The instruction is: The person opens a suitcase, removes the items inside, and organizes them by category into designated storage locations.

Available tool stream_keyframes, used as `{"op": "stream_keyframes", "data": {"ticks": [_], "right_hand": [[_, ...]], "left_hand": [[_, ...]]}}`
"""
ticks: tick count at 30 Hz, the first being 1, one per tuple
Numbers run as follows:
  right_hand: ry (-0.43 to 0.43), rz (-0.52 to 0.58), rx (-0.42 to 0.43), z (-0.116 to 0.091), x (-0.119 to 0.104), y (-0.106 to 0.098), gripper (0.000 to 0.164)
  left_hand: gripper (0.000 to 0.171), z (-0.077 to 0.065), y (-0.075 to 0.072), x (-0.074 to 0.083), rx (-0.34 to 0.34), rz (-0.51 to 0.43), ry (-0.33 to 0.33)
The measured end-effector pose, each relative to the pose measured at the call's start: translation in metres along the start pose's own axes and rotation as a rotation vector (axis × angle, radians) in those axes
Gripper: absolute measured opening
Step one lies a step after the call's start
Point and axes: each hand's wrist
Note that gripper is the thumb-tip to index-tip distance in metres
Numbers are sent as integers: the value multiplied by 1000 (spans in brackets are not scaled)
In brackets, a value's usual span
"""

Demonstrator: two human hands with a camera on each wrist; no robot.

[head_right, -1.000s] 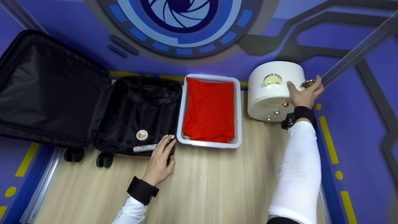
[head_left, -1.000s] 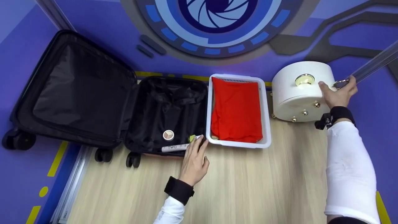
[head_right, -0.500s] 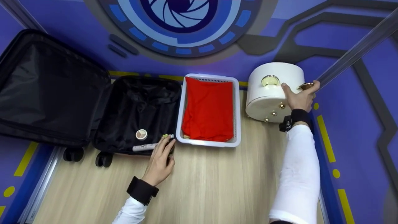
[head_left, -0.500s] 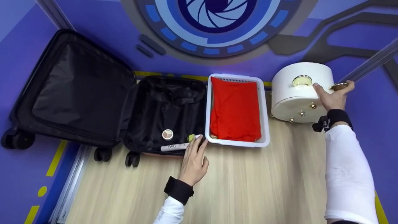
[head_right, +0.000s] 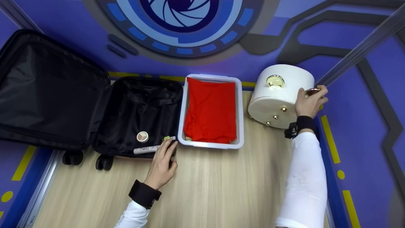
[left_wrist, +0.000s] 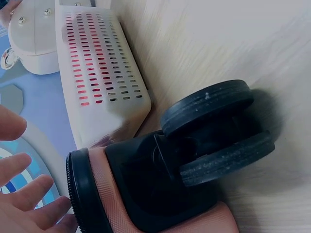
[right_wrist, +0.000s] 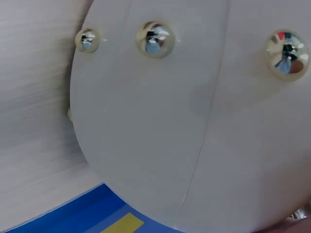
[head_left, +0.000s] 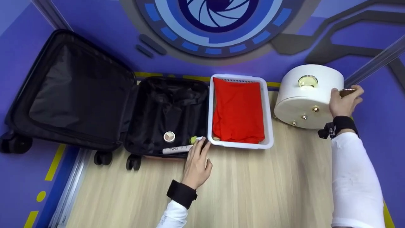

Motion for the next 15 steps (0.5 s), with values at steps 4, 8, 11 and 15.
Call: {"op": "stream_keyframes", "data": {"ticks": [4, 8, 11, 15], "right_hand": [[0, -32, 38, -9, 8, -5, 74], [18, -48, 58, -24, 17, -13, 73], [37, -54, 63, -36, 25, -20, 68], [63, -57, 60, -56, 36, -31, 56]], "left_hand": [[64, -2, 0, 0, -6, -6, -3], [64, -3, -1, 1, -16, -14, -7], [66, -5, -1, 2, -23, -16, -7], [65, -7, -1, 4, -21, -16, -3]]}}
Point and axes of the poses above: each hand's wrist, its own z-axis towards the middle knuckle, its own y-axis out of the palm, x = y × z, and after that the axes turned 5 degrees about -y, right-handed
